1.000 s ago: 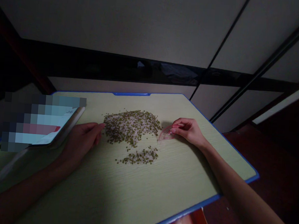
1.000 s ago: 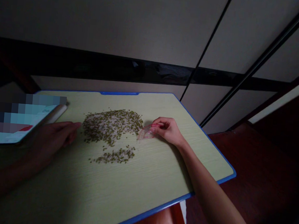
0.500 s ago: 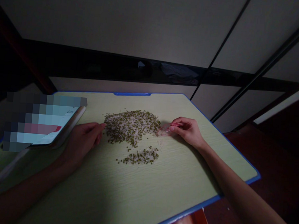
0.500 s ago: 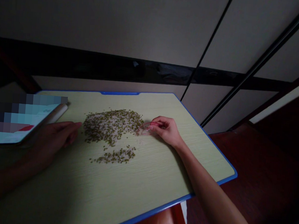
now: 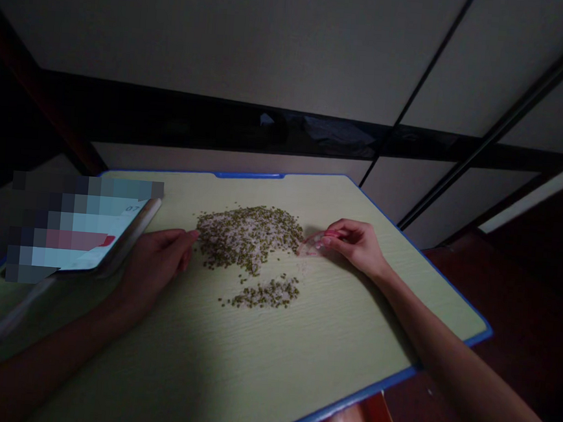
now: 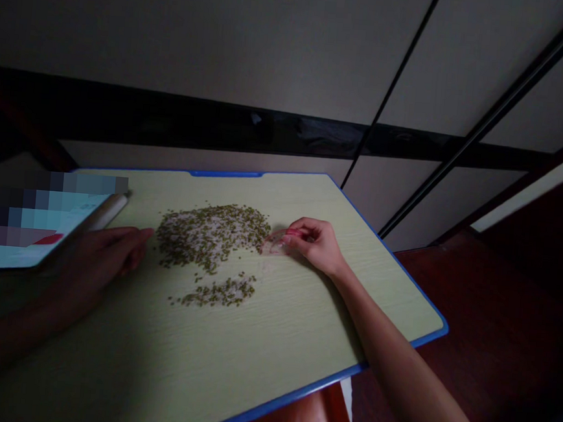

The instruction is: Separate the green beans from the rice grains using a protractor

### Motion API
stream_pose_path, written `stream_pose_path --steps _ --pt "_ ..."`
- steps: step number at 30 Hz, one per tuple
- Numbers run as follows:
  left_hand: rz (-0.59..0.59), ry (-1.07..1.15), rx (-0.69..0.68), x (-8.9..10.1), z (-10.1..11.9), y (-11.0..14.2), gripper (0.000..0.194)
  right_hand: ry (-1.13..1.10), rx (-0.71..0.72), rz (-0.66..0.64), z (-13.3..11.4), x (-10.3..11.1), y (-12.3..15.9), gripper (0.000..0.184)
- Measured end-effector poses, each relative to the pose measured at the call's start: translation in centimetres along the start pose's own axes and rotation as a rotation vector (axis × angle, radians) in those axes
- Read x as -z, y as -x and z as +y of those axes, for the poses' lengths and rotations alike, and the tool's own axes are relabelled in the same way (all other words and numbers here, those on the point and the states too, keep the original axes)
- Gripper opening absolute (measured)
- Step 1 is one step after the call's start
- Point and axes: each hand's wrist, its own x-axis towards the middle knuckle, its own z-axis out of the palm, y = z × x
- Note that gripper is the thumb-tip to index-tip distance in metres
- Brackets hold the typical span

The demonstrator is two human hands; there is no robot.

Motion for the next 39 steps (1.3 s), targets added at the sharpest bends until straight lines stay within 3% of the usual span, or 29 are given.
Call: stream_pose_path --steps 39 --pt "0.002 0.011 -0.008 -0.03 -0.12 -0.12 0.039 0.103 0.029 0.149 0.71 0.49 -0.52 0.023"
